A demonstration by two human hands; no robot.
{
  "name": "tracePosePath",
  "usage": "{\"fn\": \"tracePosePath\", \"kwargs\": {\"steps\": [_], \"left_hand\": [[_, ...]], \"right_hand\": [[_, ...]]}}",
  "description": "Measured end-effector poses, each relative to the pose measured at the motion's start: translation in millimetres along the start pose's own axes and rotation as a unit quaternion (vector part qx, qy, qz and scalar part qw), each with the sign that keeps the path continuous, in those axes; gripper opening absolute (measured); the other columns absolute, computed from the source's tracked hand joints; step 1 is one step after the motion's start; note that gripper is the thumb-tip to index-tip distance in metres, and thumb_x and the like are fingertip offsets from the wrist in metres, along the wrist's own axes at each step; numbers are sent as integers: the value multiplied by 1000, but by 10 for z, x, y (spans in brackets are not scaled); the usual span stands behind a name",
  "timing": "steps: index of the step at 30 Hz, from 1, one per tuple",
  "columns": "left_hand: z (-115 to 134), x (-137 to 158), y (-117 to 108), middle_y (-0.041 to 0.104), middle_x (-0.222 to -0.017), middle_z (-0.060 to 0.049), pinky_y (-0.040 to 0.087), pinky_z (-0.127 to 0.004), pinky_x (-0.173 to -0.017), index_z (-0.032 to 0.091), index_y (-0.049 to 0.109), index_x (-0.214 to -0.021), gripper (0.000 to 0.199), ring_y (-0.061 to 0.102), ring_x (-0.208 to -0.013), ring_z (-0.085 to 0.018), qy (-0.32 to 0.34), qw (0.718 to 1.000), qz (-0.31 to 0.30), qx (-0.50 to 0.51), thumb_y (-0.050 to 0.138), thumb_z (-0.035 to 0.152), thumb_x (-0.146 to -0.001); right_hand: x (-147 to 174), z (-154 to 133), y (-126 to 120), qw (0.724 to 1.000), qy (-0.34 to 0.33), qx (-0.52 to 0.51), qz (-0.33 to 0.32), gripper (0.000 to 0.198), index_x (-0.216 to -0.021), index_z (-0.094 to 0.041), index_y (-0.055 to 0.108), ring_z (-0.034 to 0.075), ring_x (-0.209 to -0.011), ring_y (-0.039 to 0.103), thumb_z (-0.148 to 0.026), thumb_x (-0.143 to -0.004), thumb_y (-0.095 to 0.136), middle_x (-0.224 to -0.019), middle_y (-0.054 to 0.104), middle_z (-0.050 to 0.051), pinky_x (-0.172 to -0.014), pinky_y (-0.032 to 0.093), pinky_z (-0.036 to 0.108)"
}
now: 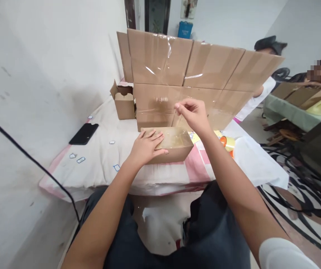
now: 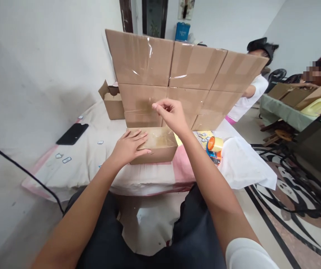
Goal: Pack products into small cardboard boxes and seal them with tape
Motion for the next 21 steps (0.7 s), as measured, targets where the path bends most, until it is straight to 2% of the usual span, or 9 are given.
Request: {"fn": "tracePosePath", "kwargs": {"steps": [4, 7, 9, 13, 18, 21], "left_hand": [[7, -14, -12, 68, -134, -4, 19, -54, -124, 34, 71, -123, 44, 49, -140, -33, 47, 998, -22, 39, 74, 51, -83], [24, 6, -32, 69, -132, -3, 17, -55, -125, 34, 72, -122, 44, 51, -139, -31, 87, 994, -25, 65, 77, 49, -81], [25, 28, -67, 70, -131, -4, 19, -57, -124, 34, 72, -121, 45, 53, -138, -31, 102, 992, -8, 74, 79, 49, -79], [52, 85, -118, 74, -123, -5, 23, -58, -122, 29, 76, -109, 30, 60, -130, -30, 127, 989, 34, 71, 71, 48, -87], [92, 157, -245, 80, -106, -4, 27, -54, -122, 22, 74, -94, 20, 71, -114, -25, 147, 976, 135, 89, 72, 41, -88], [81, 167, -318, 79, -99, -5, 32, -51, -121, 20, 67, -81, 19, 74, -104, -22, 139, 970, 166, 115, 74, 37, -85]], "right_hand": [[-224, 300, 341, 991, 47, -24, -119, 44, -67, -17, 70, 10, -60, 52, -59, -78, 75, -64, 62, 0, -57, 41, 24], [-239, 705, 562, 970, 117, -34, -211, 47, -67, -15, 71, 9, -57, 49, -61, -74, 78, -62, 62, 0, -53, 38, 23], [-172, 1027, 606, 956, 178, -31, -232, 49, -68, -14, 72, 7, -54, 47, -62, -71, 79, -59, 61, -1, -51, 35, 22], [73, 1540, 585, 931, 280, -38, -230, 49, -74, -14, 73, 8, -60, 53, -62, -72, 77, -72, 69, 3, -54, 41, 22], [368, 1875, 617, 890, 357, -19, -284, 45, -78, -15, 74, 12, -60, 60, -60, -71, 79, -73, 72, 5, -56, 46, 25], [451, 1965, 629, 866, 379, 1, -325, 38, -80, -16, 76, 14, -62, 62, -54, -74, 81, -72, 72, 4, -60, 49, 27]]}}
Point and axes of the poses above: each hand's wrist, its own x-axis away from the middle knuckle, its own y-axis out of the palm, z = x × y, the point moved 9 cm from there along -x, towards the middle knuckle
